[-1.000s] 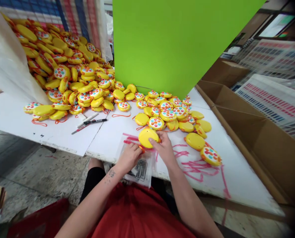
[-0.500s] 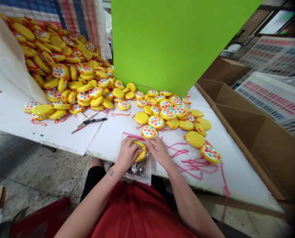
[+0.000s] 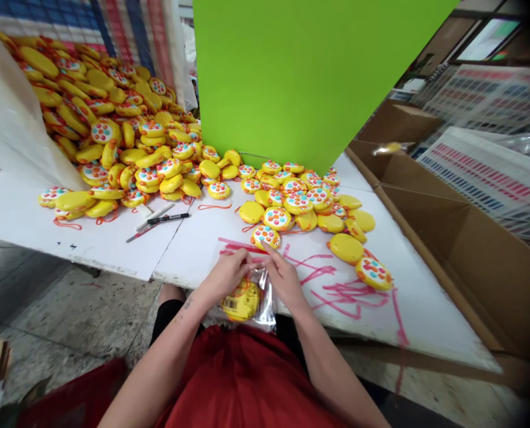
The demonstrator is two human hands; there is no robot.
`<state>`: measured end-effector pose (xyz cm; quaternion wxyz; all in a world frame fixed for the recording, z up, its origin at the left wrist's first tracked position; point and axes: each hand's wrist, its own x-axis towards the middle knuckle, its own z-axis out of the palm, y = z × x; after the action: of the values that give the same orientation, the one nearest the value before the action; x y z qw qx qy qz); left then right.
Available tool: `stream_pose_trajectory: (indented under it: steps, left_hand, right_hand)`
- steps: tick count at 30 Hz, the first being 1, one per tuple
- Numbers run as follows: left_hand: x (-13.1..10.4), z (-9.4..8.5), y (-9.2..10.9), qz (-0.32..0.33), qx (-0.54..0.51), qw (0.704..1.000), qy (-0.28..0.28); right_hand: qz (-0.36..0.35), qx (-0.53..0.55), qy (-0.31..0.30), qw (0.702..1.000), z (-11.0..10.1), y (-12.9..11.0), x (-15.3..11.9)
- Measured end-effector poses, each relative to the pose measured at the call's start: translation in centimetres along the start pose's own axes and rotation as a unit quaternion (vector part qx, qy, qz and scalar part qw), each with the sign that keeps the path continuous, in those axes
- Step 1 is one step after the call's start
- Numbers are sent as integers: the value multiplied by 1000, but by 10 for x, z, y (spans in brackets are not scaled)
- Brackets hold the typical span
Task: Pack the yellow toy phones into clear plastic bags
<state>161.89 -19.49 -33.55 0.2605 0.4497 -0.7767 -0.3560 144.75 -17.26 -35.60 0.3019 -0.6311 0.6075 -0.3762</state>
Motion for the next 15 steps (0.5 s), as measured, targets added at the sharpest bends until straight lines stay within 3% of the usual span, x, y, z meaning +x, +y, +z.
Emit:
stream_pose_trajectory:
  steps: [2, 4, 6, 7, 9, 11, 13, 15]
  left_hand:
    - [-6, -2, 2, 15, -34, 998, 44]
    - [-12, -2, -2, 25, -46, 988, 147]
    - [-16, -2, -9, 4, -88, 968, 233]
    - [-18, -1, -12, -20, -129, 961, 244]
    - [-20, 0, -18, -73, -235, 946, 211]
    - [-21, 2, -19, -109, -325, 929, 143]
    - [-22, 4, -17, -133, -363, 917, 100]
    - [-23, 6, -13, -146, -362, 916, 95]
  right_hand:
    - [-2, 80, 5, 997, -1, -7, -3]
    - [-3, 136, 15, 991, -3, -13, -6]
    - [-6, 163, 28, 986, -6, -16, -8]
    - [-10, 169, 35, 985, -7, -17, -9]
    - [-20, 171, 46, 984, -9, -19, -11]
    - [-29, 162, 56, 985, -10, -18, -12]
    - [-33, 141, 57, 988, -11, -17, -12]
    - [-49, 102, 71, 991, -12, -16, -11]
